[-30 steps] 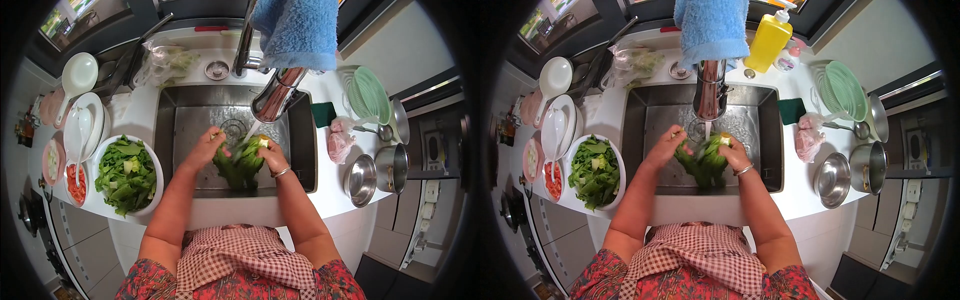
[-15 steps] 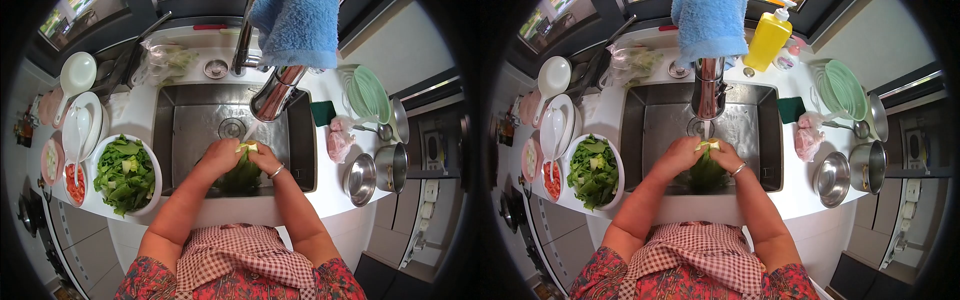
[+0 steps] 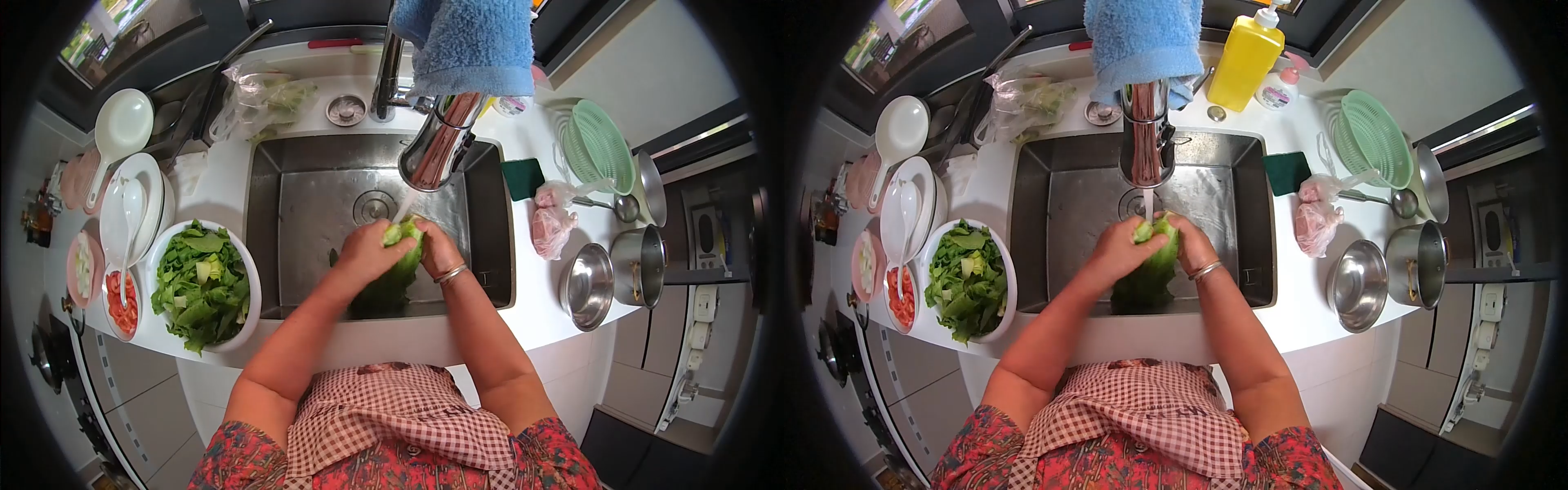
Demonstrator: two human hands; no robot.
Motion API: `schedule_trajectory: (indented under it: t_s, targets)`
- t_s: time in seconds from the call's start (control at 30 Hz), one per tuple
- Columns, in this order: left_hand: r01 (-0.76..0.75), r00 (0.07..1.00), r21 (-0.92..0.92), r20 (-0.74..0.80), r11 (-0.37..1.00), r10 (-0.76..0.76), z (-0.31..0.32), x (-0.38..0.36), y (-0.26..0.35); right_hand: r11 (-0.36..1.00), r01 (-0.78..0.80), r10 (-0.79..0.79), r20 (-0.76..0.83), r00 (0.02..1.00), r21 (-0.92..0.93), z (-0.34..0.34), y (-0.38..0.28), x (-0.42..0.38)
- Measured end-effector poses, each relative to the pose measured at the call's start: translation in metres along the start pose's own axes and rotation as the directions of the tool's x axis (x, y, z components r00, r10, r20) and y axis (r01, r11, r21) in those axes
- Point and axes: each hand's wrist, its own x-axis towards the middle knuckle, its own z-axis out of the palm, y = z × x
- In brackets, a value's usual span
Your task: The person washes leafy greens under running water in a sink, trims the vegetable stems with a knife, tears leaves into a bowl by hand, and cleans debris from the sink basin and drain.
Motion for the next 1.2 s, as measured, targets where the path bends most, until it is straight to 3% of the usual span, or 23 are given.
schedule_trajectory:
  t_s: [0.07,0.17,0.27,0.33,0.4,0.5,0.73,0.77,0.83,0.87,0.93,1.0,1.03,1.1,1.13,1.2]
  targets:
    - [-0.073,0.994,0.244,-0.059,0.967,0.089,0.006,-0.007,0.014,0.998,0.0,-0.003,-0.046,0.999,-0.06,0.009,-0.003,-0.008]
    - [-0.098,0.992,0.207,-0.062,0.973,0.113,0.013,-0.003,0.004,0.944,-0.083,0.002,-0.245,0.969,-0.319,0.019,-0.013,-0.016]
    - [-0.121,0.993,0.145,0.01,0.982,0.121,0.011,0.0,-0.004,0.893,0.015,-0.105,-0.175,0.979,-0.45,0.012,-0.01,-0.012]
    - [-0.124,0.99,0.098,0.077,0.987,0.117,0.004,0.002,-0.006,0.902,0.047,-0.123,-0.152,0.981,-0.428,-0.001,0.005,0.0]
    - [-0.139,0.98,0.257,0.176,0.956,0.095,-0.004,0.004,-0.006,0.885,0.191,-0.216,-0.011,0.976,-0.425,-0.007,0.016,0.008]
    - [-0.264,0.958,0.245,0.176,0.933,0.225,-0.009,0.007,-0.008,0.879,0.182,-0.202,0.002,0.979,-0.441,-0.012,0.016,0.011]
    - [-0.288,0.946,0.261,0.227,0.921,0.231,-0.016,0.009,-0.012,0.84,0.142,-0.157,0.017,0.987,-0.523,-0.008,0.006,0.006]
    - [-0.216,0.957,0.264,0.247,0.94,0.151,-0.017,0.009,-0.012,0.84,0.143,-0.158,0.017,0.987,-0.523,-0.007,0.002,0.004]
    - [-0.145,0.961,0.268,0.267,0.953,0.071,-0.02,0.009,-0.022,0.953,0.047,-0.049,0.001,0.999,-0.3,-0.005,-0.012,-0.005]
    - [-0.079,0.977,0.281,0.212,0.957,0.018,-0.022,0.011,-0.042,0.951,0.052,-0.054,0.003,0.999,-0.304,-0.003,-0.018,-0.008]
    - [-0.008,0.987,0.287,0.155,0.958,-0.038,-0.02,0.013,-0.053,0.99,0.082,-0.092,-0.086,0.992,-0.114,0.002,-0.027,-0.014]
    - [-0.115,0.992,0.022,-0.041,0.993,0.116,-0.012,0.015,-0.051,0.991,0.094,-0.106,-0.128,0.986,-0.098,0.006,-0.026,-0.011]
    - [-0.119,0.992,0.025,-0.04,0.993,0.12,-0.009,0.017,-0.045,0.986,0.114,-0.131,-0.143,0.981,-0.119,0.006,-0.024,-0.006]
    - [0.029,0.981,-0.385,0.188,0.922,0.047,0.0,0.02,-0.027,0.973,0.148,-0.179,-0.173,0.969,-0.176,0.01,-0.024,-0.002]
    - [0.026,0.981,-0.388,0.187,0.921,0.052,0.002,0.02,-0.02,0.972,0.151,-0.182,-0.173,0.968,-0.18,0.014,-0.024,-0.001]
    - [-0.07,0.993,-0.027,0.098,0.997,0.073,0.004,0.017,-0.011,0.907,0.182,-0.234,-0.097,0.967,-0.379,0.021,-0.026,0.001]
